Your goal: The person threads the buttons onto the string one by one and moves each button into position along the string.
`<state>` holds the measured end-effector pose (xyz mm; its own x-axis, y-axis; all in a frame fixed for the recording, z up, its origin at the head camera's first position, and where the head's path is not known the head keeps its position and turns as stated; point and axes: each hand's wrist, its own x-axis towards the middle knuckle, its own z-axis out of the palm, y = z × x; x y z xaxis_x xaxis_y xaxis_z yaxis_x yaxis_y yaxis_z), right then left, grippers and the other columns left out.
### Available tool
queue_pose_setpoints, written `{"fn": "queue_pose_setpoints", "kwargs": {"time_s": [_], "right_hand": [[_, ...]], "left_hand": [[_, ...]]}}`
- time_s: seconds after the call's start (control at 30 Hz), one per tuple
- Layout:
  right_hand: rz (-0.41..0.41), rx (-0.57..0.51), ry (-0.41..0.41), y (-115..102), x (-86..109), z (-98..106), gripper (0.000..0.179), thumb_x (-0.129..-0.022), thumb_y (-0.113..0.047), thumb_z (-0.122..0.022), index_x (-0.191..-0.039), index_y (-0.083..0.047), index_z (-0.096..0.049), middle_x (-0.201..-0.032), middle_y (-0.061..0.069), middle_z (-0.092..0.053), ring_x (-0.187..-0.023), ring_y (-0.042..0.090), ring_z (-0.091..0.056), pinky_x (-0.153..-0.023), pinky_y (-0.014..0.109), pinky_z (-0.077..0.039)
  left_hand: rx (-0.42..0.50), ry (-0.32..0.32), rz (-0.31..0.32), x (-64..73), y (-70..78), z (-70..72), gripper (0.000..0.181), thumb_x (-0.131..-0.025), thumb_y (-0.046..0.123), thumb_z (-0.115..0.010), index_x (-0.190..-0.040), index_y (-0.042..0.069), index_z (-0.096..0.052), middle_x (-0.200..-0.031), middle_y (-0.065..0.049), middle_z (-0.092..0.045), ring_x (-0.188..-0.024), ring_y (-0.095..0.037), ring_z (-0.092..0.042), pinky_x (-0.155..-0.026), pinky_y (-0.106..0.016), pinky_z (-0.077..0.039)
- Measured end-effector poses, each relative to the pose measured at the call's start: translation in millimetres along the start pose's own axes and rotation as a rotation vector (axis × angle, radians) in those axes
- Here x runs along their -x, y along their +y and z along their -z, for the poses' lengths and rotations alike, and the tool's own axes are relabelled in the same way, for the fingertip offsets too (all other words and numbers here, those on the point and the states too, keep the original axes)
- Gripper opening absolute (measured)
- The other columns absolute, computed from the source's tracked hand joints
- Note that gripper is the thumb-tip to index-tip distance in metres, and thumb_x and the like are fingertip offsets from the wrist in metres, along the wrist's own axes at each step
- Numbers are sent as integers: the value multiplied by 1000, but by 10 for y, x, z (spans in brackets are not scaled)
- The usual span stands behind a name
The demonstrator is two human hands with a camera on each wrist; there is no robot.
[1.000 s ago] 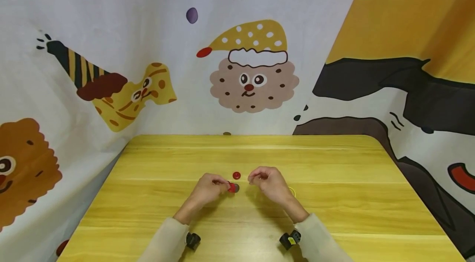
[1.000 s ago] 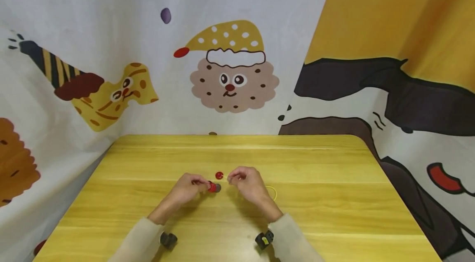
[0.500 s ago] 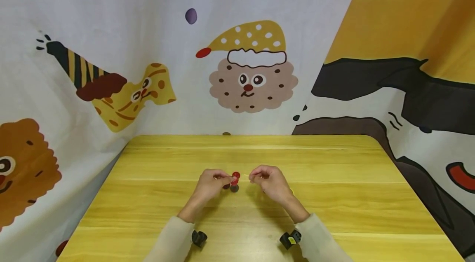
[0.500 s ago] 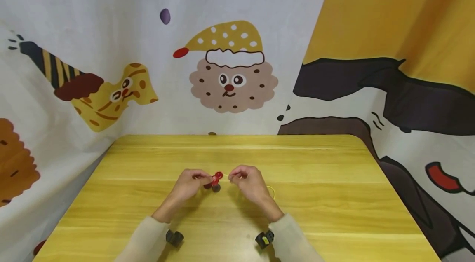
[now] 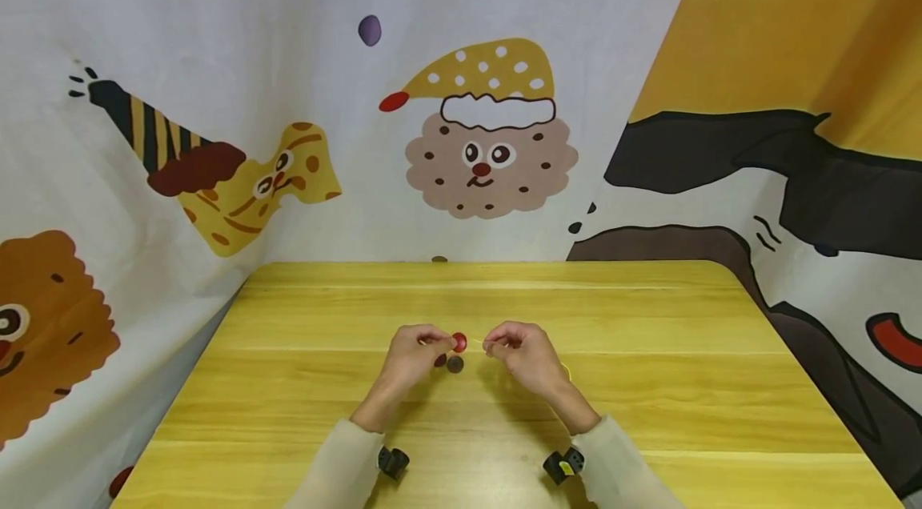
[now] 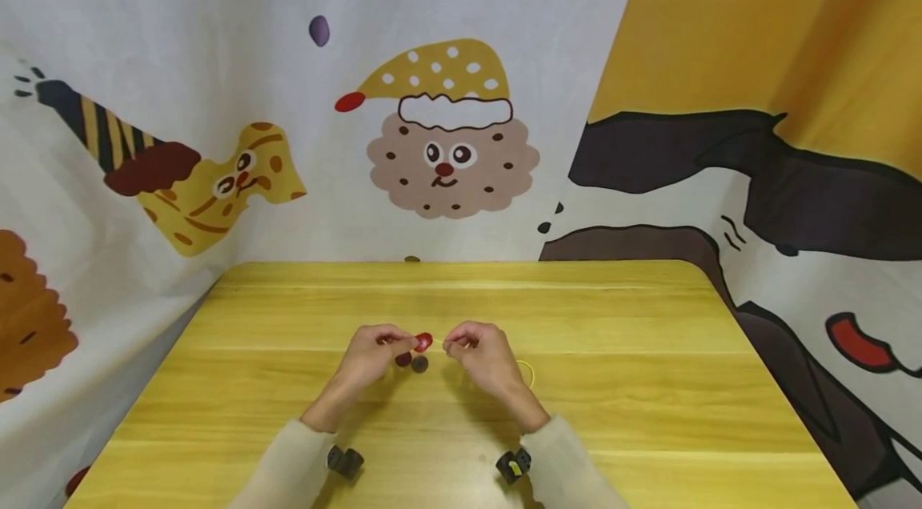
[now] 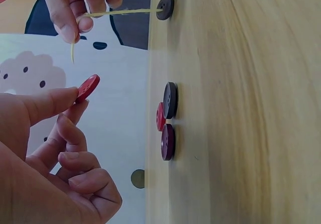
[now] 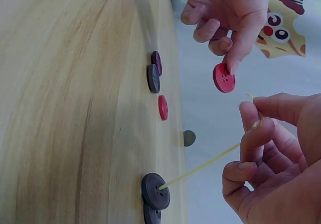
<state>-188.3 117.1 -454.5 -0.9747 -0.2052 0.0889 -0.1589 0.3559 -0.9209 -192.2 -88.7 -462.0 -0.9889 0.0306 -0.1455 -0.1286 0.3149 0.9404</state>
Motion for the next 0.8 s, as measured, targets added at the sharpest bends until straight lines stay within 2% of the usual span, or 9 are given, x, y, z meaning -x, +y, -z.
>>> {"fn": "queue_pose_setpoints", "kwargs": {"time_s": [0.27, 0.5, 0.67, 0.8], "right_hand": [[40, -4, -6, 53, -5, 11, 8, -88, 0, -70, -85, -7, -73, -81, 9, -72, -70, 24, -61, -56, 20, -42], [54, 33, -11, 70, -14, 7, 7, -88, 0, -71, -86, -7, -73, -80, 7, -72, -65, 14, -56, -56, 20, -42], [70, 31, -8, 93, -22, -17, 9, -87, 1, -72, -83, -7, -73, -81, 11, -72, -64, 12, -55, -55, 20, -42], [71, 37, 2, 100, -24, -32, 10, -86, 1, -73, -82, -8, -73, -79, 9, -72, -63, 11, -55, -55, 21, -42]], "left_hand": [[10, 18, 10, -11, 11, -35, 12, -89, 20, -74, -89, 9, -76, -83, -10, -65, -76, -34, -67, -57, -27, -47], [19, 29, -7, -13, 17, -75, 13, -88, 20, -75, -89, 7, -76, -79, -7, -64, -70, -28, -63, -55, -25, -46], [33, 16, -11, -2, 26, -90, 11, -90, 19, -73, -90, 9, -77, -78, -8, -65, -57, -15, -52, -49, -23, -40], [36, 9, -15, 5, 27, -99, 11, -90, 18, -72, -90, 9, -77, -79, -7, -65, -55, -11, -46, -48, -23, -37]]}}
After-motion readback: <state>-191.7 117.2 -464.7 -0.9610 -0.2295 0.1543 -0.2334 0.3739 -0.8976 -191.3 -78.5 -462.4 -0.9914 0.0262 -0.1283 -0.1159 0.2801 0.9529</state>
